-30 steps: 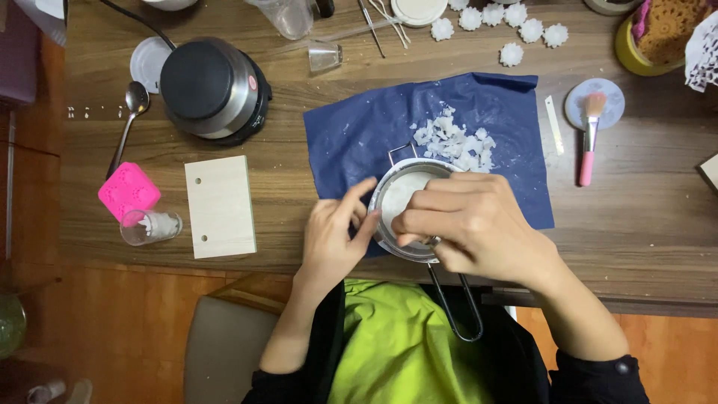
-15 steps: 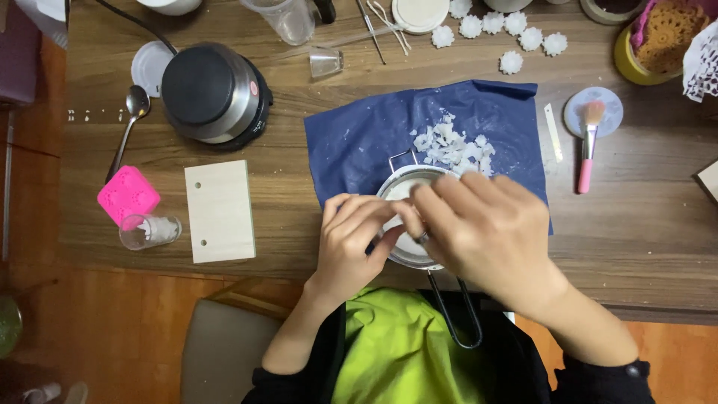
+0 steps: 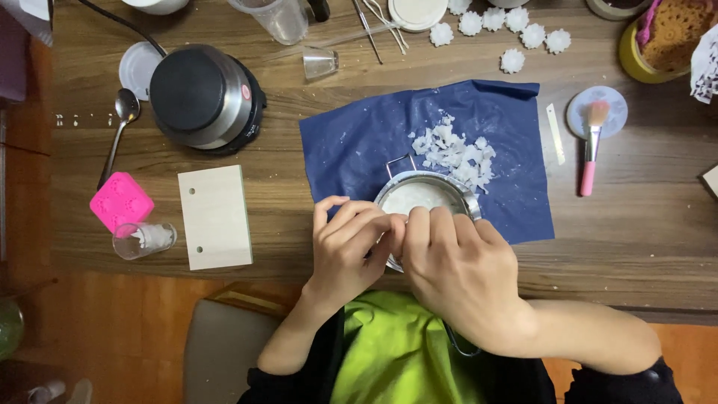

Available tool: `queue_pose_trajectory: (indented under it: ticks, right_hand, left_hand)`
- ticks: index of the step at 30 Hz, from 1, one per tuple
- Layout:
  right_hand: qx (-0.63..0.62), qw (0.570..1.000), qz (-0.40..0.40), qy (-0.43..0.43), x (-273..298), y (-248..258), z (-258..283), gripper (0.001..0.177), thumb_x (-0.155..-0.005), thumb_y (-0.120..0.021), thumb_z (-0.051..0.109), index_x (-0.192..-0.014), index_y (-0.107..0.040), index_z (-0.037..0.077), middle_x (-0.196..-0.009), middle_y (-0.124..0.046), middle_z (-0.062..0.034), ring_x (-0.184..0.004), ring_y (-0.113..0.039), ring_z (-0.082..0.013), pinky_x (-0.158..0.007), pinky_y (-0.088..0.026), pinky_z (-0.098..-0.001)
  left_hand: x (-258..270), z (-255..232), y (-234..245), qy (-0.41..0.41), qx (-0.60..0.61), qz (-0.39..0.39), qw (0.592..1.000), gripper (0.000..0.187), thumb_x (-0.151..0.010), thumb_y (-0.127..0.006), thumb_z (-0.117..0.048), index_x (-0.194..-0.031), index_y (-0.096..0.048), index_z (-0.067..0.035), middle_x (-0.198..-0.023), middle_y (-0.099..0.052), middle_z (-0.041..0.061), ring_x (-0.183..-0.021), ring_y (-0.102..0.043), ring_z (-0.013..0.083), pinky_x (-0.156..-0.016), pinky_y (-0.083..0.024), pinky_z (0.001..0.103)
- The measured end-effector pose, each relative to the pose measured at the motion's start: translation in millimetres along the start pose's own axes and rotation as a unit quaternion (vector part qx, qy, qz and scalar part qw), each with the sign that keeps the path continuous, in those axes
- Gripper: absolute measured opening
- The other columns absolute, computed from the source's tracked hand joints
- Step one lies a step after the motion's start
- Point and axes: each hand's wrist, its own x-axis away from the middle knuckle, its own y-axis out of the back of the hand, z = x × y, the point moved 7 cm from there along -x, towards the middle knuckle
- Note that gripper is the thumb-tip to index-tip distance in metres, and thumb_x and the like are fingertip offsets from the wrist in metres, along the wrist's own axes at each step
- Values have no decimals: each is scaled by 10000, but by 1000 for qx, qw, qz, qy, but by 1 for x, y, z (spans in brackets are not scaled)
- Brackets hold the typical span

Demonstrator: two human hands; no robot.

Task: Stirring melting wax in a small metal pot using a rod and adding wax flakes.

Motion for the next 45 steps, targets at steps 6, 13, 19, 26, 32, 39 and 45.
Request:
queue_pose_trajectory:
  ticks: [6,13,19,26,32,39,45]
  right_hand:
    - [-30,1000,-2,5,-1,-4,-1,376,-1030,-416,304,-669,-368,210,-578,-381,38,-480,-405,-129,-479,-293,-263]
    - [-251,955,73,143,-17,-2,-10,155,-954,-444,243,-870,-485,120,-725,-536,-5,-527,-571,-189,-298,-400,-360]
    - [-268,936,176,147,-27,-7,-26,237,-965,-422,313,-846,-556,157,-688,-544,-1,-434,-572,-279,-310,-441,-397]
    - [-313,939,31,136,-19,-9,-28,232,-958,-465,272,-777,-560,161,-607,-466,27,-458,-508,-204,-309,-345,-358]
    - [-428,878,62,207,-25,-2,-14,188,-951,-490,211,-799,-520,104,-772,-523,-34,-682,-519,-221,-435,-433,-373]
    - [-585,778,103,204,-34,-6,-34,225,-939,-430,296,-875,-570,132,-762,-587,-12,-662,-540,-197,-604,-423,-312]
    - [-522,807,30,275,-27,9,-31,264,-709,-432,-84,-815,-568,116,-721,-526,-17,-647,-420,-237,-508,-351,-332]
  left_hand:
    - [4,4,-5,13,-44,-8,999,69,-880,-604,-142,-812,-603,-130,-909,-651,-71,-865,-625,189,-853,-340,401]
    - [24,24,-14,70,-15,54,996,332,-863,-559,-305,-1166,-589,-172,-1205,-605,9,-1102,-553,210,-914,-325,389]
    - [18,21,4,43,21,39,998,263,-892,-592,-235,-1125,-630,-118,-1175,-629,-3,-1099,-572,205,-934,-333,373]
    - [46,74,53,151,-50,-40,987,251,-855,-626,-107,-1096,-639,-39,-1090,-656,88,-1023,-597,237,-941,-420,357]
    - [45,51,50,124,-51,-32,990,162,-851,-620,-119,-1002,-663,-77,-1017,-678,52,-990,-607,207,-928,-405,344]
    - [23,9,-9,-54,67,37,996,120,-824,-709,-100,-897,-647,-28,-1010,-672,84,-1011,-599,261,-832,-384,414]
    - [8,9,-17,-119,118,88,982,88,-884,-557,5,-823,-580,-53,-909,-659,-5,-1009,-589,225,-850,-343,442]
